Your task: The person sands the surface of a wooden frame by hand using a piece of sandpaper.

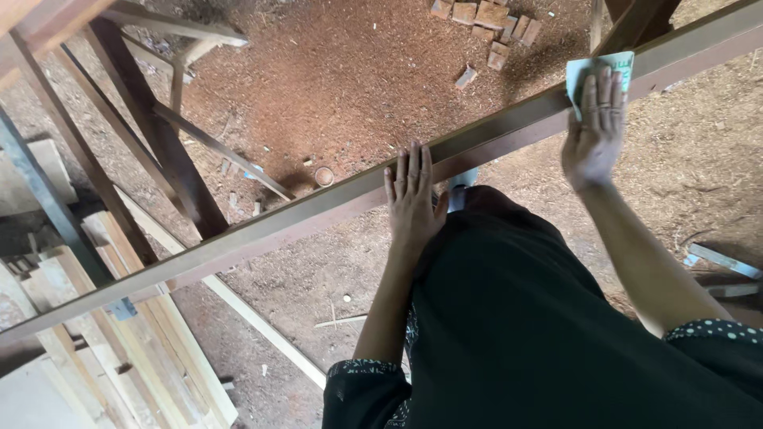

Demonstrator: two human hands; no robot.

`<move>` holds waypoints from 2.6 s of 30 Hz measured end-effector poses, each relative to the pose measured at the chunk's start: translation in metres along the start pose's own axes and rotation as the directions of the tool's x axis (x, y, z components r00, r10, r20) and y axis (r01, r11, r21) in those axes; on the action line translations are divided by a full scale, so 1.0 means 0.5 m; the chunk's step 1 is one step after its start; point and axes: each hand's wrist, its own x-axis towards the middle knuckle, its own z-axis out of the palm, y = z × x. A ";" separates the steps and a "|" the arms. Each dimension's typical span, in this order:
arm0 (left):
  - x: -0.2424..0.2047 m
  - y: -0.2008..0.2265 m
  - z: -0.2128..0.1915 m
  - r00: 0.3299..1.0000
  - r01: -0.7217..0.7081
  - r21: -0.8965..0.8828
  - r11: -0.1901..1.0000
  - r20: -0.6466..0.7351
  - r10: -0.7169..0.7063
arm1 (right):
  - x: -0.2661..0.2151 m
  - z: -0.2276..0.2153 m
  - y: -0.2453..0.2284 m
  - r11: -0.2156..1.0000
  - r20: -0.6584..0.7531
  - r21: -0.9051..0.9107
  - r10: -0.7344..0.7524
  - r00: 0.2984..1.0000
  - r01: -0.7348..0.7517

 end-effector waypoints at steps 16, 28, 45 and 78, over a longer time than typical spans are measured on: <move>-0.029 -0.049 -0.100 0.994 0.050 -0.002 0.999 0.097 -0.050 | -0.059 0.080 -0.110 0.997 -0.013 0.034 -0.072 0.997 0.073; -0.117 -0.246 -0.168 0.991 -0.121 -0.065 0.991 0.053 0.124 | -0.048 0.077 -0.214 0.917 -0.159 0.386 0.180 0.971 -0.106; -0.078 -0.173 -0.118 0.991 -0.112 -0.013 0.994 0.075 0.113 | -0.107 0.133 -0.373 0.966 0.041 0.161 -0.212 0.976 0.203; -0.110 -0.181 -0.074 0.982 0.182 0.112 0.977 -0.073 -0.174 | -0.156 0.173 -0.225 0.966 0.244 0.116 -0.254 0.936 0.232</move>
